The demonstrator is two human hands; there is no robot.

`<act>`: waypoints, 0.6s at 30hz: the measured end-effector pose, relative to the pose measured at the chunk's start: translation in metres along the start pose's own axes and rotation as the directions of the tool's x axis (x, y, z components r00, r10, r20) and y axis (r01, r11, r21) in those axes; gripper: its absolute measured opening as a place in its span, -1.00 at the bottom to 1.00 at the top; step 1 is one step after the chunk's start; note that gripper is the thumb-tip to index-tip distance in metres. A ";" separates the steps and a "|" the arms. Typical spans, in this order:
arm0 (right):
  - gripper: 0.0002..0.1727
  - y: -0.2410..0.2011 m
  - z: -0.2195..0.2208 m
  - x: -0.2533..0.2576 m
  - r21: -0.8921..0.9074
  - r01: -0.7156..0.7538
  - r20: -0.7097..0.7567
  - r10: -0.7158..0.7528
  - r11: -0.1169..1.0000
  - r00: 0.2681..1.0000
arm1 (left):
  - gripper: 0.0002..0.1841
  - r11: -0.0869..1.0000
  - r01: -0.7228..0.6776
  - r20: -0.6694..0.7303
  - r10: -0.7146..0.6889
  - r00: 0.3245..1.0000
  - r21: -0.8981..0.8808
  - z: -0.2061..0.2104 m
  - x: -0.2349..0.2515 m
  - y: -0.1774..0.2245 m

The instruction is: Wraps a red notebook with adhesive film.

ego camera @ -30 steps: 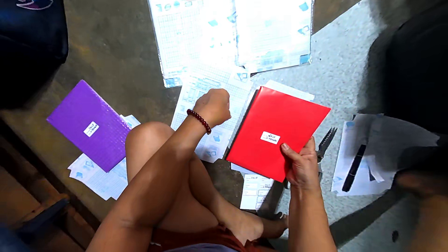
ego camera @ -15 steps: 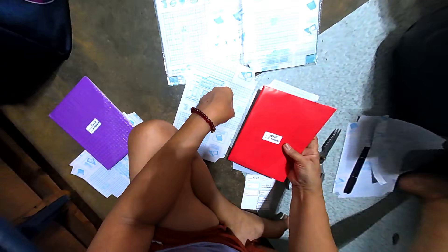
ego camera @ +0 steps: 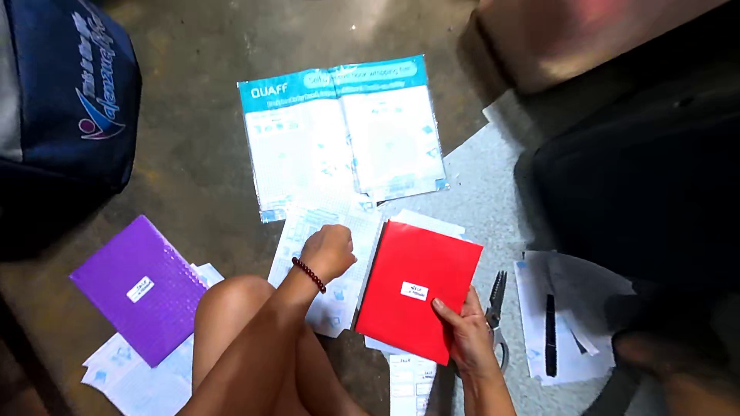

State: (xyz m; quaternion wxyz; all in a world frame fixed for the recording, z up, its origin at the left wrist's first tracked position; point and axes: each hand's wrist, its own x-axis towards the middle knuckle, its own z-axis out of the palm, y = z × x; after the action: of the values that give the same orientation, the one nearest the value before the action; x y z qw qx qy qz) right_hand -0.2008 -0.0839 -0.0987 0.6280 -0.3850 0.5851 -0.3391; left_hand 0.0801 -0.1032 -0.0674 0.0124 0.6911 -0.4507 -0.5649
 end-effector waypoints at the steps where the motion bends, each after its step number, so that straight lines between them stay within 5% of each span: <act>1: -0.35 0.000 0.000 0.000 0.001 -0.002 0.002 0.002 1.000 1.000 | -0.80 1.000 0.001 0.004 -0.001 1.000 0.000 -0.001 0.000 0.001; 18: -0.40 -0.004 0.003 -0.001 0.043 -0.011 0.002 0.011 0.999 1.000 | -0.79 1.000 0.013 0.009 -0.013 1.000 -0.023 -0.002 -0.002 0.001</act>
State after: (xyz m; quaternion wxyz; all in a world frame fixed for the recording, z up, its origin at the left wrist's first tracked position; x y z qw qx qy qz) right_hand -0.1979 -0.0845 -0.0942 0.6384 -0.3684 0.5794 -0.3478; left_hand 0.0812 -0.1037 -0.0649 0.0145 0.6914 -0.4396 -0.5732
